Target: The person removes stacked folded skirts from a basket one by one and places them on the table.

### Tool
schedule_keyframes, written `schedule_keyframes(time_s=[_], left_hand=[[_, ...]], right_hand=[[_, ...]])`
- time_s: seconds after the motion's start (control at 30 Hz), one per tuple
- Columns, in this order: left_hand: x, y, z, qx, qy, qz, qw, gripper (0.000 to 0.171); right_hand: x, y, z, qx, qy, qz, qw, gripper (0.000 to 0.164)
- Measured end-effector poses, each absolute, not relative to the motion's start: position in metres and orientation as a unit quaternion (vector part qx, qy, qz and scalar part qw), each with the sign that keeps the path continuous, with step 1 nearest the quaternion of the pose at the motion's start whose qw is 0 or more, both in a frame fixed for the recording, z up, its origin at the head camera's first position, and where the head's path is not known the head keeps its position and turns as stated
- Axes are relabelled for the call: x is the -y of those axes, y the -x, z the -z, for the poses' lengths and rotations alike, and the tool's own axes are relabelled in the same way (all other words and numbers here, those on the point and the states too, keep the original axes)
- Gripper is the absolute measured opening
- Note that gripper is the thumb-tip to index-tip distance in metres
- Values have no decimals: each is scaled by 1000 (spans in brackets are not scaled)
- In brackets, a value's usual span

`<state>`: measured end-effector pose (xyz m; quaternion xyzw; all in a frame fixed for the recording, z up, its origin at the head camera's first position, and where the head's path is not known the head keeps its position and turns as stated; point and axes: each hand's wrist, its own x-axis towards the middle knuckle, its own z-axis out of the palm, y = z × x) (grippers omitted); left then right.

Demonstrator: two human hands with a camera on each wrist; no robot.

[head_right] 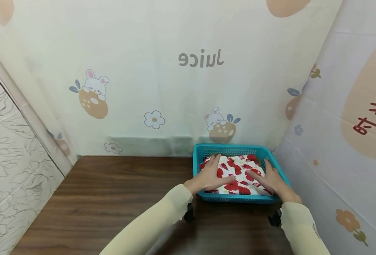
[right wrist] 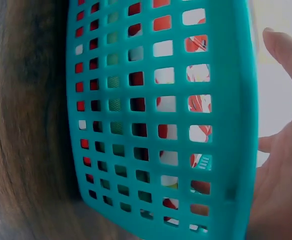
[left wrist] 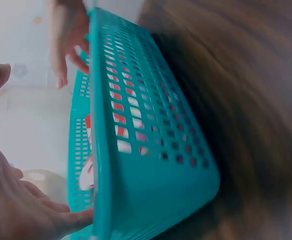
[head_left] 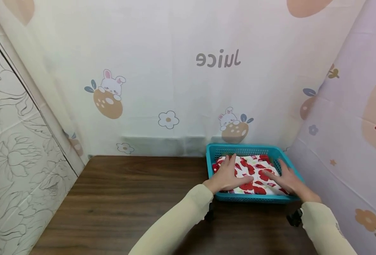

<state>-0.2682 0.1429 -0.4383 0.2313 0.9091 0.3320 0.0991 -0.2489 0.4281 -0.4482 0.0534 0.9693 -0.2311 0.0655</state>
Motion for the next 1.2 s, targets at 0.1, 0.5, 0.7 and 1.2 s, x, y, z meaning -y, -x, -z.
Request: schedule_keyframes(time_s=[0.1,0.5,0.7,1.2], left_hand=[[-146,271,440,-892,-200,-386,121,104],[-153,277,448,-859,-118,-475,147,106],[-157,276,455,-848,-62,-493,185,113],[-163,286,466,-787,14,-576,222,116]], right_hand=[[-429,249,448,-963,-57,252,77,114],[-439,254,449,-943,-73,301,123,112],[-439,257,453,-938,-74,311,135,114],[-440,255,453,-933,-76,321,141,108]])
